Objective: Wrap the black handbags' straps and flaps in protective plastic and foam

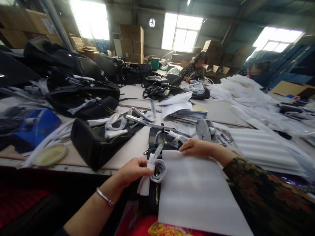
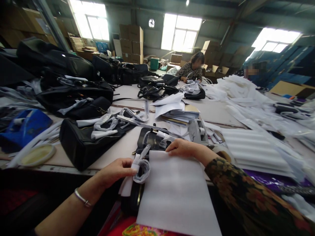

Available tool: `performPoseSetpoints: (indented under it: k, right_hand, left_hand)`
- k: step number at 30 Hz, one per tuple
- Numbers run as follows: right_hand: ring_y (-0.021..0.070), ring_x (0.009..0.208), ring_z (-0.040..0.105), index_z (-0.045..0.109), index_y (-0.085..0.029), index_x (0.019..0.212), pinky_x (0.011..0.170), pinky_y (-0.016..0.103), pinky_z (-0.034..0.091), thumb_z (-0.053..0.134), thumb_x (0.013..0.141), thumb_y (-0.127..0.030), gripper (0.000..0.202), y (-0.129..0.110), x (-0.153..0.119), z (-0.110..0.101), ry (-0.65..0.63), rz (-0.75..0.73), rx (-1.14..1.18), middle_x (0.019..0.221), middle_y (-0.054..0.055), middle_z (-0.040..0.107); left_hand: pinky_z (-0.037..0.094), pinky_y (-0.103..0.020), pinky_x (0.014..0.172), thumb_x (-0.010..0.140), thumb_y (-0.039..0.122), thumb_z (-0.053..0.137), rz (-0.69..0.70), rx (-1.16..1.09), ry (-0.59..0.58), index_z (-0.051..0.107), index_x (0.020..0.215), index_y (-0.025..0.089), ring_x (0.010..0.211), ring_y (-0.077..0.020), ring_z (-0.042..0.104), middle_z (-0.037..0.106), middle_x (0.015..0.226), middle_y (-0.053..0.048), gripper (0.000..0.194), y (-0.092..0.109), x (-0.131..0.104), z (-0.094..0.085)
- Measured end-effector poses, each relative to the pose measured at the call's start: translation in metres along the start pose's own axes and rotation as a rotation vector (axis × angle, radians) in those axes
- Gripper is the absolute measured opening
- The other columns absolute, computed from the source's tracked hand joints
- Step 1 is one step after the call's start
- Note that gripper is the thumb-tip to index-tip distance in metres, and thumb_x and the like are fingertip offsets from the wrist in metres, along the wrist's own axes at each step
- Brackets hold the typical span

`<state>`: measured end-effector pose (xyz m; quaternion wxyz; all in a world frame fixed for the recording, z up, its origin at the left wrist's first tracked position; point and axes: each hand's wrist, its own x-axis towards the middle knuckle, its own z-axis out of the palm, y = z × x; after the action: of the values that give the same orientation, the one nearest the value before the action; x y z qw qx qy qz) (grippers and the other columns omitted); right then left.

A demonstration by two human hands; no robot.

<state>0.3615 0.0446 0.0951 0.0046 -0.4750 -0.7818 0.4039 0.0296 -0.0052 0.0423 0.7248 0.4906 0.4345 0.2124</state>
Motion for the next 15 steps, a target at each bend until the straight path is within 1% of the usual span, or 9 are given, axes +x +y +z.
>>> performPoseSetpoints:
  k: [3, 8, 11, 15]
  right_hand:
    - [0.0243, 0.089, 0.072, 0.081, -0.02, 0.104, 0.08, 0.03, 0.053, 0.062, 0.084, -0.033, 0.03, 0.0, 0.011, 0.008, 0.038, -0.008, -0.039, 0.097, 0.004, 0.08]
    - [0.023, 0.094, 0.071, 0.08, -0.021, 0.103, 0.086, 0.031, 0.051, 0.059, 0.088, -0.033, 0.027, 0.001, 0.024, 0.018, 0.17, -0.054, -0.082, 0.1, 0.004, 0.079]
    - [0.0224, 0.094, 0.071, 0.08, -0.021, 0.1, 0.088, 0.031, 0.051, 0.059, 0.089, -0.033, 0.026, 0.001, 0.027, 0.019, 0.246, -0.068, -0.094, 0.101, 0.005, 0.079]
    - [0.0223, 0.094, 0.071, 0.08, -0.021, 0.096, 0.087, 0.03, 0.05, 0.058, 0.089, -0.033, 0.025, -0.001, 0.026, 0.02, 0.335, -0.063, -0.119, 0.1, 0.005, 0.079]
  left_hand:
    - [0.047, -0.032, 0.076, 0.061, 0.034, 0.086, -0.024, -0.005, 0.006, 0.077, 0.087, 0.009, 0.078, -0.0224, 0.064, 0.075, 0.085, -0.009, 0.037, -0.001, 0.0, 0.0]
    - [0.046, -0.032, 0.075, 0.06, 0.035, 0.087, -0.045, -0.03, 0.0, 0.076, 0.087, 0.009, 0.075, -0.0206, 0.063, 0.074, 0.082, -0.008, 0.039, 0.0, -0.001, 0.0]
    - [0.046, -0.031, 0.075, 0.06, 0.035, 0.087, -0.05, -0.042, 0.004, 0.075, 0.085, 0.01, 0.074, -0.0202, 0.063, 0.073, 0.081, -0.008, 0.037, -0.001, -0.001, -0.001]
    - [0.048, -0.032, 0.078, 0.06, 0.035, 0.087, -0.055, -0.063, 0.006, 0.075, 0.085, 0.011, 0.077, -0.0214, 0.064, 0.074, 0.084, -0.008, 0.037, -0.005, 0.0, -0.002]
